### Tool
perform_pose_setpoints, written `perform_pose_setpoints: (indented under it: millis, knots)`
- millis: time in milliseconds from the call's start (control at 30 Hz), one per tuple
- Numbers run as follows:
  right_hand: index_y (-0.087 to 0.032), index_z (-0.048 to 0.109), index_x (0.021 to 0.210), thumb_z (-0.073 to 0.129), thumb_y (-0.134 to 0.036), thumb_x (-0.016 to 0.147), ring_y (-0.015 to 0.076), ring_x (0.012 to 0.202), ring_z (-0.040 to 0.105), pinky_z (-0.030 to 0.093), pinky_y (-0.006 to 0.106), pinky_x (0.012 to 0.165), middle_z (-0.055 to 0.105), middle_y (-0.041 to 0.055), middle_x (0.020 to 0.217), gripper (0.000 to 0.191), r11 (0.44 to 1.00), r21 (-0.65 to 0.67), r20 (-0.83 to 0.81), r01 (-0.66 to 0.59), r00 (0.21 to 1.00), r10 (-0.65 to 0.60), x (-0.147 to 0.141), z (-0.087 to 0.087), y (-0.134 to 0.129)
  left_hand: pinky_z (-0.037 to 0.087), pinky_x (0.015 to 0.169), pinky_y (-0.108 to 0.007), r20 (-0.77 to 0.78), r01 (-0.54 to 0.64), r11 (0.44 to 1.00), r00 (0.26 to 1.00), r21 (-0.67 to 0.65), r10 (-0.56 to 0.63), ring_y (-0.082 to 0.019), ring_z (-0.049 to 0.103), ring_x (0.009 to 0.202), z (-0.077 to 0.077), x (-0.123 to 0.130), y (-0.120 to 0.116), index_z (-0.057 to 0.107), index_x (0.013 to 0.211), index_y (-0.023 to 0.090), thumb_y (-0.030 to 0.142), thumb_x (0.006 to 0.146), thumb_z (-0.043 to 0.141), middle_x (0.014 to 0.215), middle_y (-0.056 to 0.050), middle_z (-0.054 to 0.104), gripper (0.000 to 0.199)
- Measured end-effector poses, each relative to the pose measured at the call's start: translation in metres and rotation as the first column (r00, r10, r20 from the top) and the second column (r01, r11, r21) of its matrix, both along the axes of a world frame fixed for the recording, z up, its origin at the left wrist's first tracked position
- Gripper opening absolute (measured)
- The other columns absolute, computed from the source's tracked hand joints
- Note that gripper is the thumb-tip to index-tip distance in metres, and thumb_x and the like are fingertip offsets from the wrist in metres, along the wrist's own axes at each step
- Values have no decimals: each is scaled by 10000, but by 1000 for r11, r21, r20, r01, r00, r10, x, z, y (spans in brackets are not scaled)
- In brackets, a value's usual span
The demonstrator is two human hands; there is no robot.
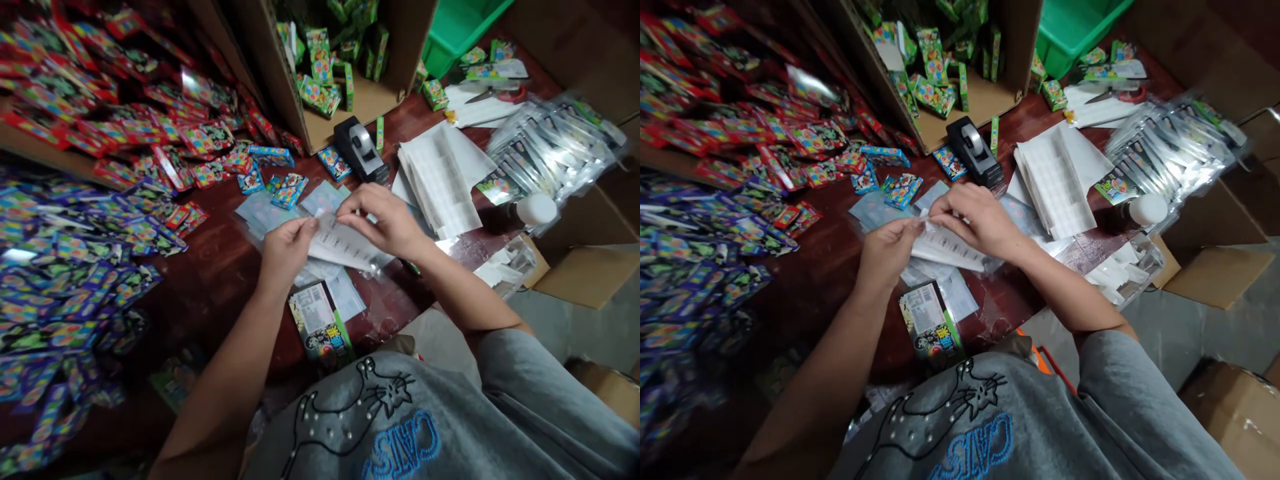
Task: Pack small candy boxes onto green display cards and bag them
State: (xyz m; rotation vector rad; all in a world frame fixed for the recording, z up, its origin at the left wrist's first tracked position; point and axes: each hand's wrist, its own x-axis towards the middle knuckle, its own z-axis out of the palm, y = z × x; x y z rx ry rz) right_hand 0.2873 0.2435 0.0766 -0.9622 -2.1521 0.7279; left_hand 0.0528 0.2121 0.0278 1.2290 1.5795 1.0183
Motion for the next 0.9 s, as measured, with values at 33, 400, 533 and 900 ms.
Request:
perform_pose_setpoints:
  millis: [33, 400, 533, 900]
  knots:
    - [-230, 712, 1042, 521, -553, 1130, 213, 951, 651, 511, 403, 954, 710, 49, 989, 385, 1000, -26, -42, 9, 999, -10, 3, 6, -6, 563, 862, -366, -107, -2, 998, 994, 56, 8, -233, 711, 880, -2, -9, -7, 823, 1063, 205, 597, 872, 754, 997, -68, 812, 442]
    - [-200, 666, 1349, 591, -569, 1092, 187, 991, 683, 585, 361, 941, 714, 55, 1103, 456, 979, -172, -22, 109, 993, -115, -5, -23, 22, 514, 998, -427, -420, 307, 951, 867, 25, -269, -274, 698, 1050, -15, -65, -115, 836, 1016, 295, 448, 941, 685, 1072, -48, 830, 227]
    - [-198, 473, 1616, 730, -281, 993, 244, 1090, 722, 584, 401, 994, 757, 77, 1210, 679, 975, -161, 238, 152, 965, -111, -23, -45, 47, 553, 956, -406, -380, 331, 944, 874, 9, -303, -267, 735, 1013, -12, -59, -110, 812, 1018, 290, 422, 944, 677, 1041, -43, 827, 203]
    - [-159, 478, 1574, 623, -136, 994, 257, 1072, 696, 543, 380, 993, 802, 73, 1086, 598, 987, -153, 265, 49, 964, -7, -42, -66, 21, 605, 1051, -490, -556, 532, 847, 700, -13, -449, -347, 752, 1205, -9, -17, -69, 637, 1369, 212, 161, 820, 683, 1727, -177, 469, 553]
